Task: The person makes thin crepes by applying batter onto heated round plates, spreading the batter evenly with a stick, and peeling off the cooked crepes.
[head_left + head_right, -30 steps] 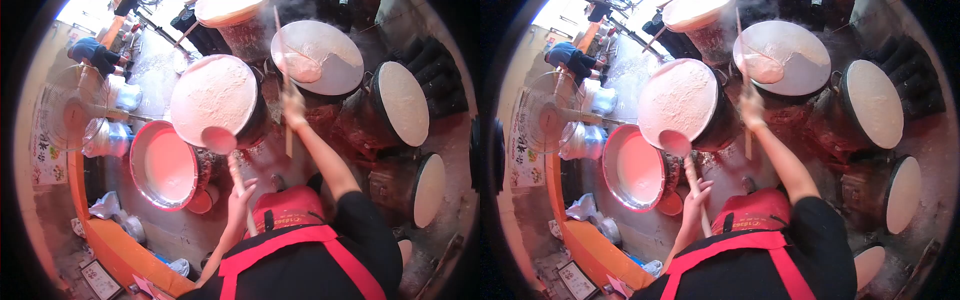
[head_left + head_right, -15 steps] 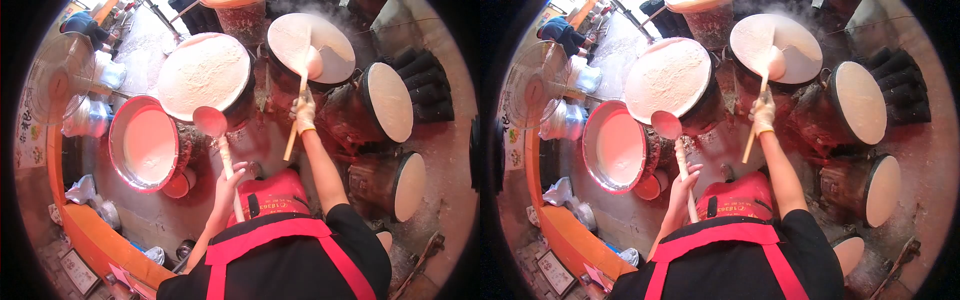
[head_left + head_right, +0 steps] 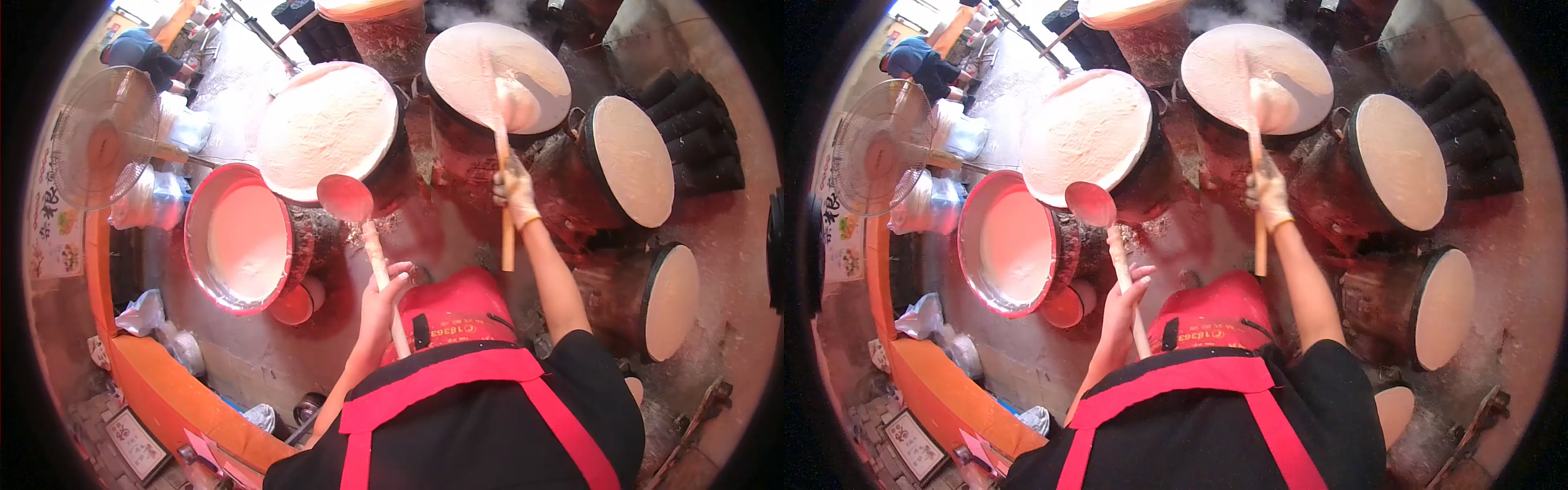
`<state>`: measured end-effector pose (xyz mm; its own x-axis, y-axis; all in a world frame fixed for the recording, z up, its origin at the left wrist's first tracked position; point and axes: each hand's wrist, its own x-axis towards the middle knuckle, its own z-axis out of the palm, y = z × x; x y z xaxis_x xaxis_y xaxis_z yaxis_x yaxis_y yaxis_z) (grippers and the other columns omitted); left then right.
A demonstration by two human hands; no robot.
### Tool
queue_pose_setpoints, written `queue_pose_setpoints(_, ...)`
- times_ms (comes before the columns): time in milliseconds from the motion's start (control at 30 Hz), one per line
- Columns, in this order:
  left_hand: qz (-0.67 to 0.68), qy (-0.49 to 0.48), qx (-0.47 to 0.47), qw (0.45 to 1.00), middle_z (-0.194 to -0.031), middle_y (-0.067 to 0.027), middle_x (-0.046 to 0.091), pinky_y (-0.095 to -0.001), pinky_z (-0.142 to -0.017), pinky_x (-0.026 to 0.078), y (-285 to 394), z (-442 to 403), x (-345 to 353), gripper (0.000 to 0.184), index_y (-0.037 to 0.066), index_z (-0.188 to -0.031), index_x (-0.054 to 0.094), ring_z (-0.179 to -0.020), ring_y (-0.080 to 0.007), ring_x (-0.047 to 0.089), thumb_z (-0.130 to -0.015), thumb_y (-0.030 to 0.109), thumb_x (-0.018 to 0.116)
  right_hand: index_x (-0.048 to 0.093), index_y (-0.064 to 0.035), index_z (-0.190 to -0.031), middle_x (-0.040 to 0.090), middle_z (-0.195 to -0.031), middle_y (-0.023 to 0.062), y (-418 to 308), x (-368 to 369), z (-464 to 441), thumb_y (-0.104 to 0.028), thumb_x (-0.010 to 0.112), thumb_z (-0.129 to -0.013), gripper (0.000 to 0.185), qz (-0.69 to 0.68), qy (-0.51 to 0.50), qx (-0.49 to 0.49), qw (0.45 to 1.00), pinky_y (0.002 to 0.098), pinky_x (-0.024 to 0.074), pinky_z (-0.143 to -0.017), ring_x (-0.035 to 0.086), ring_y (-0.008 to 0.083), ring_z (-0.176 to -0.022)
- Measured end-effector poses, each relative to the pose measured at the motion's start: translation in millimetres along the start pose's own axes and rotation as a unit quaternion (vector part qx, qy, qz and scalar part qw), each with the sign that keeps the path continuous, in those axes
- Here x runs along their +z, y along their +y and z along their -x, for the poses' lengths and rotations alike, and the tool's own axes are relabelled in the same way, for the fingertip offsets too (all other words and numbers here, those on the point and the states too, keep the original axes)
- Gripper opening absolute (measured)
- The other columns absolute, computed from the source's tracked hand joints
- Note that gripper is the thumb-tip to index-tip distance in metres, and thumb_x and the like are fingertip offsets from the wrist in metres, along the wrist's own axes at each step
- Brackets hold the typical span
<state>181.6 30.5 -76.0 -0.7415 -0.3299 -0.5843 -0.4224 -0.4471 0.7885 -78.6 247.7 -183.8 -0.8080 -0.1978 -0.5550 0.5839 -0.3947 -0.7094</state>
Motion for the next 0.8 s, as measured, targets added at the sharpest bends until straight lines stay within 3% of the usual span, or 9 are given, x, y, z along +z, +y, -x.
queue_pose_setpoints(100, 0.014, -0.017, -0.014, 1.000, -0.128, -0.0078, 0.056, -0.0292, -0.097, 0.044, -3.4, -2.4, 16.8, 0.032, -0.002, -0.121, 0.060, -0.115, -0.0147, 0.054, -0.091, 0.008, 0.061, 0.053, -0.0285, -0.120, 0.046, -0.061, -0.0004, -24.3, -39.2, -13.1, -0.040, 0.050, -0.099, 0.024, 0.013, 0.049, -0.034, 0.998, 0.0246, 0.0254, -0.035, 0.031, 0.0099, -0.038)
queue_pose_setpoints(167, -0.021, -0.028, -0.014, 0.999, -0.127, -0.0055, 0.057, -0.0277, -0.093, 0.044, -8.0, -8.4, 31.1, 0.033, -0.001, -0.122, 0.060, -0.111, -0.0119, 0.054, -0.090, 0.009, 0.062, 0.055, -0.0143, -0.093, 0.047, -0.061, 0.0004, -37.7, -22.4, -29.0, -0.043, 0.048, -0.099, 0.030, -0.089, 0.051, -0.070, 0.992, 0.0270, 0.0243, -0.035, 0.029, 0.0112, -0.037)
queue_pose_setpoints(233, -0.022, -0.040, -0.009, 0.999, -0.122, -0.0037, 0.059, -0.0259, -0.090, 0.042, -6.9, -11.8, 55.7, 0.033, 0.000, -0.122, 0.060, -0.105, -0.0104, 0.053, -0.090, 0.009, 0.062, 0.054, -0.0135, -0.093, 0.046, -0.060, -0.0005, -36.9, -4.8, -26.5, -0.041, 0.047, -0.099, 0.029, -0.068, 0.031, 0.018, 0.997, 0.0272, 0.0240, -0.035, 0.030, 0.0119, -0.037)
queue_pose_setpoints(300, -0.017, -0.048, -0.007, 0.999, -0.118, -0.0027, 0.060, -0.0250, -0.089, 0.040, -3.0, -16.7, 80.4, 0.033, 0.000, -0.122, 0.059, -0.100, -0.0095, 0.051, -0.090, 0.009, 0.063, 0.050, -0.0244, -0.127, 0.043, -0.060, -0.0020, -17.6, -39.3, -15.5, -0.038, 0.047, -0.100, 0.031, 0.093, -0.095, 0.010, 0.991, 0.0277, 0.0269, -0.035, 0.030, 0.0112, -0.037)
queue_pose_setpoints(467, -0.013, -0.049, -0.003, 0.999, -0.114, -0.0025, 0.062, -0.0266, -0.099, 0.033, -7.0, -27.5, 134.2, 0.032, 0.001, -0.120, 0.060, -0.108, -0.0103, 0.049, -0.090, 0.011, 0.064, 0.043, -0.0334, -0.138, 0.046, -0.061, 0.0002, -72.2, -159.6, -22.0, -0.039, 0.050, -0.099, 0.039, 0.066, -0.058, 0.053, 0.995, 0.0258, 0.0234, -0.033, 0.029, 0.0104, -0.035)
queue_pose_setpoints(600, -0.020, -0.032, 0.008, 0.999, -0.111, -0.0044, 0.062, -0.0283, -0.104, 0.030, -18.0, -36.5, 169.5, 0.032, 0.000, -0.120, 0.060, -0.116, -0.0122, 0.048, -0.090, 0.012, 0.065, 0.048, -0.0305, -0.135, 0.046, -0.062, -0.0010, -124.1, -167.0, -72.1, -0.036, 0.055, -0.098, 0.038, 0.098, -0.026, -0.008, 0.995, 0.0265, 0.0263, -0.034, 0.030, 0.0092, -0.037)
queue_pose_setpoints(700, -0.041, -0.039, -0.001, 0.998, -0.105, -0.0048, 0.063, -0.0284, -0.099, 0.036, -38.1, -54.1, 174.3, 0.033, 0.000, -0.120, 0.060, -0.107, -0.0119, 0.053, -0.091, 0.015, 0.065, 0.044, -0.0278, -0.143, 0.049, -0.066, -0.0014, -129.9, -106.2, -87.1, -0.024, 0.055, -0.098, 0.046, 0.128, -0.015, -0.077, 0.989, 0.0261, 0.0308, -0.036, 0.036, 0.0080, -0.042)
queue_pose_setpoints(767, -0.049, -0.027, -0.012, 0.998, -0.092, -0.0037, 0.063, -0.0252, -0.082, 0.043, -15.9, -47.7, 190.3, 0.025, 0.001, -0.112, 0.061, -0.087, -0.0101, 0.056, -0.092, 0.016, 0.065, 0.052, -0.0210, -0.139, 0.054, -0.074, -0.0033, -130.2, -77.9, -83.0, -0.013, 0.047, -0.100, 0.040, 0.282, -0.021, -0.029, 0.959, 0.0241, 0.0364, -0.042, 0.041, 0.0066, -0.049)
queue_pose_setpoints(800, -0.053, -0.022, -0.015, 0.998, -0.086, -0.0031, 0.063, -0.0237, -0.073, 0.046, -4.0, -44.8, 197.0, 0.022, 0.001, -0.108, 0.062, -0.078, -0.0092, 0.057, -0.093, 0.017, 0.065, 0.055, -0.0126, -0.136, 0.059, -0.090, -0.0030, -128.2, -75.4, -71.8, -0.011, 0.051, -0.098, 0.038, 0.287, -0.090, -0.090, 0.949, 0.0212, 0.0377, -0.049, 0.042, 0.0050, -0.056)
